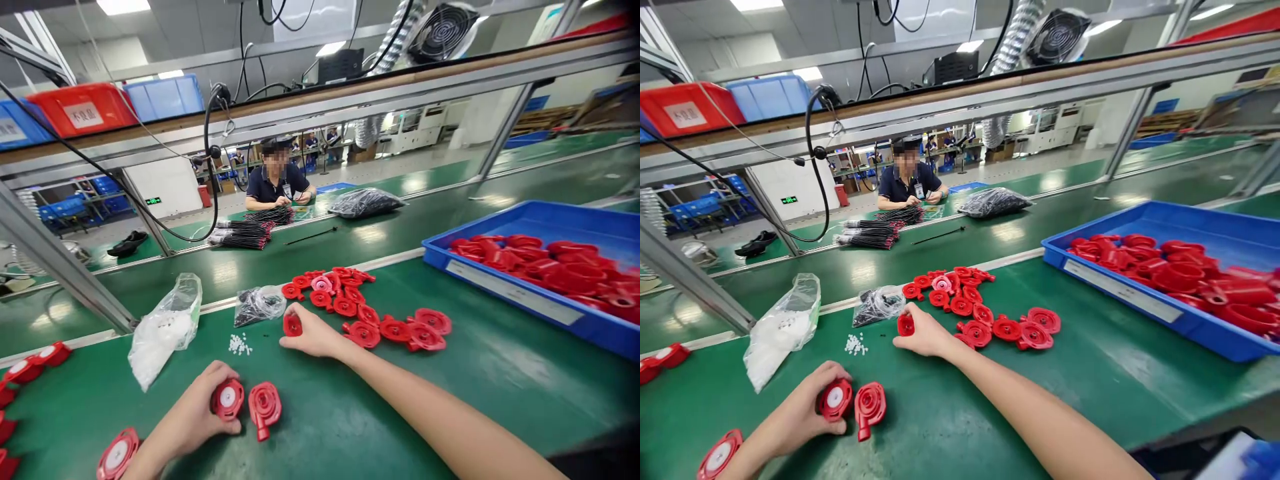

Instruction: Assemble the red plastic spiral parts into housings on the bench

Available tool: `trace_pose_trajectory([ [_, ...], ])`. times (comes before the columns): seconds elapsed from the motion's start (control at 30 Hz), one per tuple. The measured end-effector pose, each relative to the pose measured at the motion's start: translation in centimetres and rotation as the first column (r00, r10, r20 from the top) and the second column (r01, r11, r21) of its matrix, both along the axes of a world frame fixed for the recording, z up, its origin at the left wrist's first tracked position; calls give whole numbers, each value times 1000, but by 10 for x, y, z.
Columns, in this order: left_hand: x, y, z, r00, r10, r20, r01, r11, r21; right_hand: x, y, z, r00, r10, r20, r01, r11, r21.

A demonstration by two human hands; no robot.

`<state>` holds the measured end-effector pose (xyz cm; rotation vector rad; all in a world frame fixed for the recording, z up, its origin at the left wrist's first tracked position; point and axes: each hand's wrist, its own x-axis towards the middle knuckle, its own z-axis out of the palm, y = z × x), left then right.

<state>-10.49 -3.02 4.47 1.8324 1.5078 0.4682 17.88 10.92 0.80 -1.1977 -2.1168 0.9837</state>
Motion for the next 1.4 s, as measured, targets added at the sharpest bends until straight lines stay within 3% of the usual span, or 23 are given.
trace_pose_trajectory([
  [0.07, 7, 4, -3, 998, 26, 51, -28, 999, 30, -1, 2, 0, 983, 14, -185, -54, 976, -212],
  [0.13, 16, 7, -6, 982, 80, 171, -88, 995, 42, -3, 2, 1, 912, -38, -407, -153, 892, -425],
  [0.2, 23, 8, -9, 928, 156, 339, -171, 985, 13, -6, 0, 2, 835, -110, -539, -236, 814, -531],
  [0.33, 32, 7, -15, 749, 286, 597, -301, 950, -78, -10, -6, 8, 750, -177, -638, -318, 749, -581],
  [0.43, 39, 4, -16, 694, 322, 643, -364, 928, -72, -14, -12, 13, 636, -297, -712, -394, 668, -631],
  [0.6, 48, 1, -21, 726, 328, 604, -334, 936, -107, -21, -26, 15, 616, -302, -728, -468, 603, -646],
  [0.8, 52, 4, -32, 776, 286, 562, -325, 945, -32, -26, -42, 17, 530, -190, -827, -646, 542, -538],
  [1.0, 55, 2, -27, 785, 275, 556, -320, 947, -16, -29, -46, 14, 495, -93, -864, -717, 518, -467],
  [1.27, 57, 1, -23, 809, 247, 533, -294, 956, 4, -32, -49, 14, 467, -113, -877, -744, 487, -458],
  [1.33, 58, 1, -22, 819, 233, 524, -281, 960, 12, -33, -50, 12, 497, -57, -866, -709, 549, -443],
  [1.4, 58, 0, -21, 830, 248, 499, -297, 955, 20, -33, -53, 9, 583, 55, -811, -611, 687, -393],
])
